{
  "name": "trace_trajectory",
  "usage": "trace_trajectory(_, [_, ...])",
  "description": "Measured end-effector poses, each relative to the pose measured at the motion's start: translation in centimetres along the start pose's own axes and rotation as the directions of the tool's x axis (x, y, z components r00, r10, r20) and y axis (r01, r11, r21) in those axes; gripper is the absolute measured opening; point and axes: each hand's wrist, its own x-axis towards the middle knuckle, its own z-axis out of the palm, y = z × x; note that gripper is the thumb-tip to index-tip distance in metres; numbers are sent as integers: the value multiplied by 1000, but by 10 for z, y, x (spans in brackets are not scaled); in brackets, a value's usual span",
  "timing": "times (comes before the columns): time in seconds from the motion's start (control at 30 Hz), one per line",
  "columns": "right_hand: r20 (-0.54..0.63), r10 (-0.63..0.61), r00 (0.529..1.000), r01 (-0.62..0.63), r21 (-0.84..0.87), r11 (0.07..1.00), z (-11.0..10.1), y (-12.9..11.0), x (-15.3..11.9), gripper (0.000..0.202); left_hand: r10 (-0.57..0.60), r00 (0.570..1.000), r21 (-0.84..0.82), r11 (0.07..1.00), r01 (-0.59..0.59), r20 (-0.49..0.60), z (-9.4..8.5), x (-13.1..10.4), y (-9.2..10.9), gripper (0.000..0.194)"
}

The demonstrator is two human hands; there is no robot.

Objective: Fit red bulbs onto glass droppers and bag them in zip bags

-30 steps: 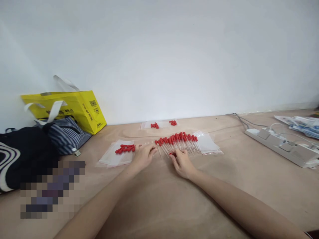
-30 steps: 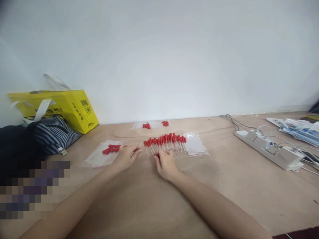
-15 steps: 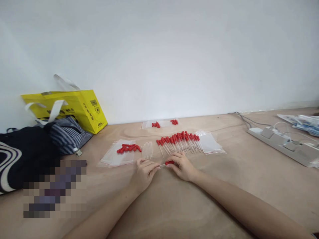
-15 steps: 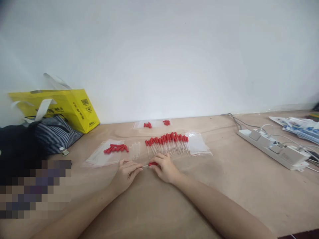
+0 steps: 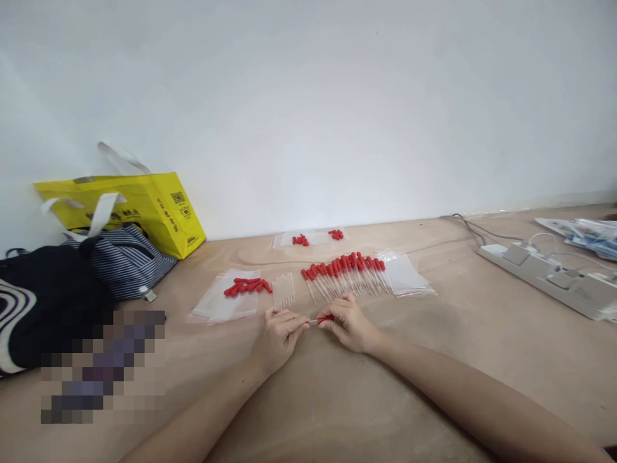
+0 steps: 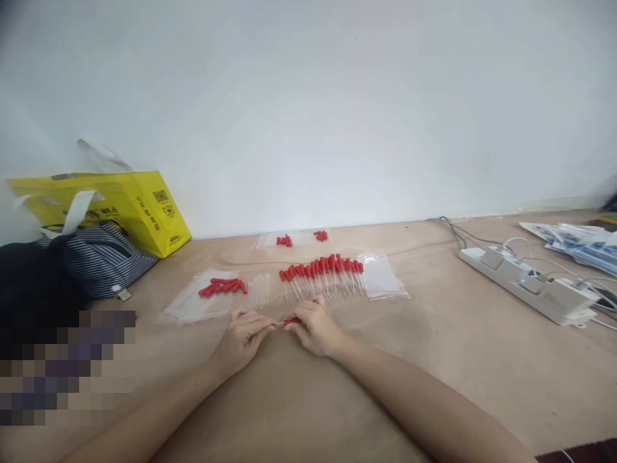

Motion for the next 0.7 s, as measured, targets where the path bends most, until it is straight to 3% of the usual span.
trace_trajectory(0.37, [20, -111, 994, 110, 30, 993, -1, -3, 1, 13, 69, 998, 78, 995, -67, -13, -1, -1, 9, 24])
trace_trajectory(0.7, [-17, -122, 992, 120, -93, 988, 10, -1, 2, 14, 37, 999, 122, 992, -34, -16, 3, 1, 13, 25])
